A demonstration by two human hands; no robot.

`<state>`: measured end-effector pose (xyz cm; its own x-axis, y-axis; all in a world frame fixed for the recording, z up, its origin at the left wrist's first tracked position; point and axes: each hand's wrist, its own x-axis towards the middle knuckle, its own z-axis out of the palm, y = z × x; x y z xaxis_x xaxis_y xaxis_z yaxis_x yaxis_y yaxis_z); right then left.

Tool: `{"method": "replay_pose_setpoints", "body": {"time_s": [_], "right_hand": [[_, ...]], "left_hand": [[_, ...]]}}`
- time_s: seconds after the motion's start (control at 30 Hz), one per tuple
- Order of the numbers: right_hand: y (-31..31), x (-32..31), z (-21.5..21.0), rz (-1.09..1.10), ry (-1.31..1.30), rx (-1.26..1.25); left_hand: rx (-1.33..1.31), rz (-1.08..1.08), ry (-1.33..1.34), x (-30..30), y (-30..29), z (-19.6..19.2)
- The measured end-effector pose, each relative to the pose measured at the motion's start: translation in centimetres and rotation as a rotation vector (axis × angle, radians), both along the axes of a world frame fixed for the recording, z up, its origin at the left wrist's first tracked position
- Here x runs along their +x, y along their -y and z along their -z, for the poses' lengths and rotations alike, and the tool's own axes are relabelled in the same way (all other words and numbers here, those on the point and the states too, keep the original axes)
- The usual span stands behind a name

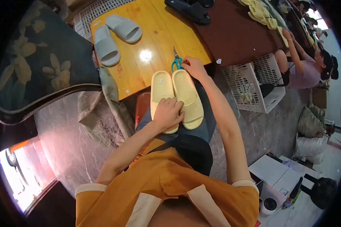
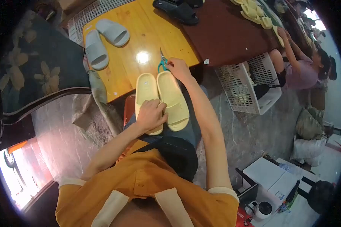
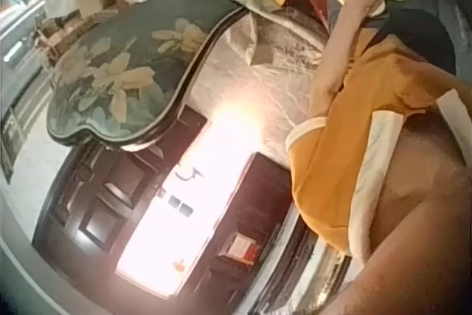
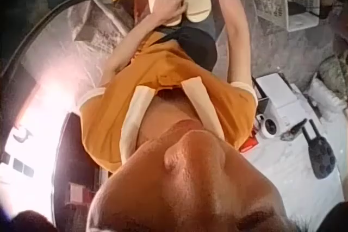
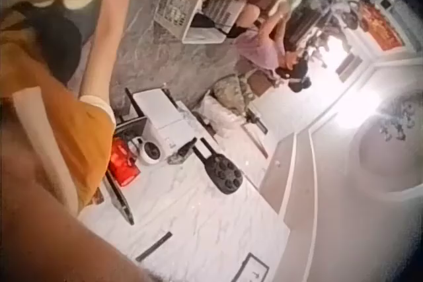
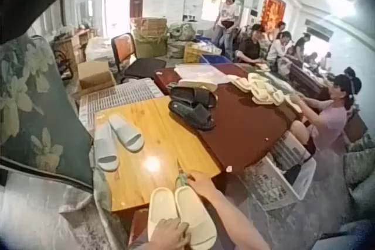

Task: Trim excess foam and inspect pairs of slippers at a factory workstation using scissors.

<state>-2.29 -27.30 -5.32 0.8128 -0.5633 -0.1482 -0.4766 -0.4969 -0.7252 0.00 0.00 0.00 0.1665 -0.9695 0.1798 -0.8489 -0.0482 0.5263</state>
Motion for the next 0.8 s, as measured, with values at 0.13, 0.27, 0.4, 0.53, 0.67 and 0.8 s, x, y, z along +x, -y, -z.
{"method": "replay_pose_setpoints", "body": {"time_s": [0.13,0.27,0.4,0.53,0.67,0.8], "right_hand": [[-2.3,3.5,0.3,0.022,-0.323,-0.280],[-2.4,3.9,1.5,-0.022,-0.351,-0.318],[-0.3,2.1,3.6,0.182,-0.101,-0.250],[0.5,-0.5,1.0,0.281,0.101,-0.009],[-4.2,-4.4,-7.5,0.088,0.052,0.111],[-6.3,-10.3,-10.5,-0.202,0.060,-0.167]], "left_hand": [[-0.050,-0.005,-0.021,-0.2,-1.2,-0.1],[-0.057,-0.011,0.002,-0.1,-1.4,0.2],[-0.100,-0.002,-0.031,0.0,-1.0,0.2],[-0.016,-0.035,-0.019,0.0,-1.0,0.2],[-0.071,-0.077,0.030,0.1,-1.5,0.8],[-0.145,-0.074,0.094,-0.1,-1.0,0.6]]}}
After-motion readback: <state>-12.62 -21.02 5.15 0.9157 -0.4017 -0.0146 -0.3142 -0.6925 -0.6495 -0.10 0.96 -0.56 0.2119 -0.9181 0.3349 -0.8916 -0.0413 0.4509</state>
